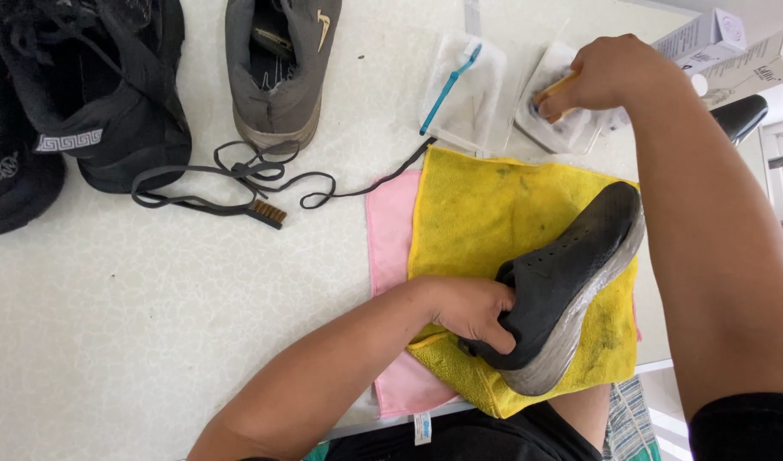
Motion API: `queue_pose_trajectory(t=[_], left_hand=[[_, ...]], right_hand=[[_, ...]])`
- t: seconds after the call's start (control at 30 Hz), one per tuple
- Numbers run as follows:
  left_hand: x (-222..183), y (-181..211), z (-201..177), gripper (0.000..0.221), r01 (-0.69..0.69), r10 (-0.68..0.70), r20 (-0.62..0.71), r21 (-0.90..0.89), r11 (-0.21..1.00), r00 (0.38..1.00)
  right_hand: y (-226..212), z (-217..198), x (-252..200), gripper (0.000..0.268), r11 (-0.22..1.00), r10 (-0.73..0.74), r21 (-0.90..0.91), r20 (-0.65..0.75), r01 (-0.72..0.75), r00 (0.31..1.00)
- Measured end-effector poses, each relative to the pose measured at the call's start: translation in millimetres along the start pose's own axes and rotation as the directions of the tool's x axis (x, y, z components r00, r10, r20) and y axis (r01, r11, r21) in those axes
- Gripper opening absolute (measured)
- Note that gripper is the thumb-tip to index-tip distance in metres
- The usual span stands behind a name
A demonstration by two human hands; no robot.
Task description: Scrubbing the side sole of a shoe using a brush and cleaning solution.
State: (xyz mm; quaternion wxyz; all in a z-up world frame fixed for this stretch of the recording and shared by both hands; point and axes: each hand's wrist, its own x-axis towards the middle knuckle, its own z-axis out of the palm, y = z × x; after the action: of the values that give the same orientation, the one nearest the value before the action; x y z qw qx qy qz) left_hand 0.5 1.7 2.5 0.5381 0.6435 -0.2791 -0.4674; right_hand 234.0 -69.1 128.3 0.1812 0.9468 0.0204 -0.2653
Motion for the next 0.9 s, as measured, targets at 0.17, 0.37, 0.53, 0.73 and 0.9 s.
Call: queue_pose_trajectory(t=[0.17,0.37,0.53,0.73,0.9], left_hand=[[6,-3,1,0.044,0.002,-0.002,-0.005,0.014,1.0,1.0],[4,-1,0,0.044,0.029,-0.029,-0.019,-0.002,1.0,0.999],[4,0,0,0.039,0.025,-0.025,-0.019,0.0,1.0,1.0],[1,0,1,0.039,0.009,-0.01,-0.018,-0.011,1.0,1.0],[3,-1,1,0.038,0.026,-0.026,-0.027,-0.005,1.0,0.999]], right_hand=[[15,-4,-1,0.088,0.993,-0.059,0.098,-0.034,0.062,0.998],[21,-7,-23,0.085,0.963,-0.043,0.263,-0.082,0.063,0.996],[30,1,-19,0.078,0.919,-0.114,0.368,-0.1,0.143,0.988],[48,20,18,0.097,0.987,-0.16,-0.058,-0.323,0.15,0.933],[55,22,27,0.098,0.983,-0.179,-0.114,-0.392,0.145,0.903]])
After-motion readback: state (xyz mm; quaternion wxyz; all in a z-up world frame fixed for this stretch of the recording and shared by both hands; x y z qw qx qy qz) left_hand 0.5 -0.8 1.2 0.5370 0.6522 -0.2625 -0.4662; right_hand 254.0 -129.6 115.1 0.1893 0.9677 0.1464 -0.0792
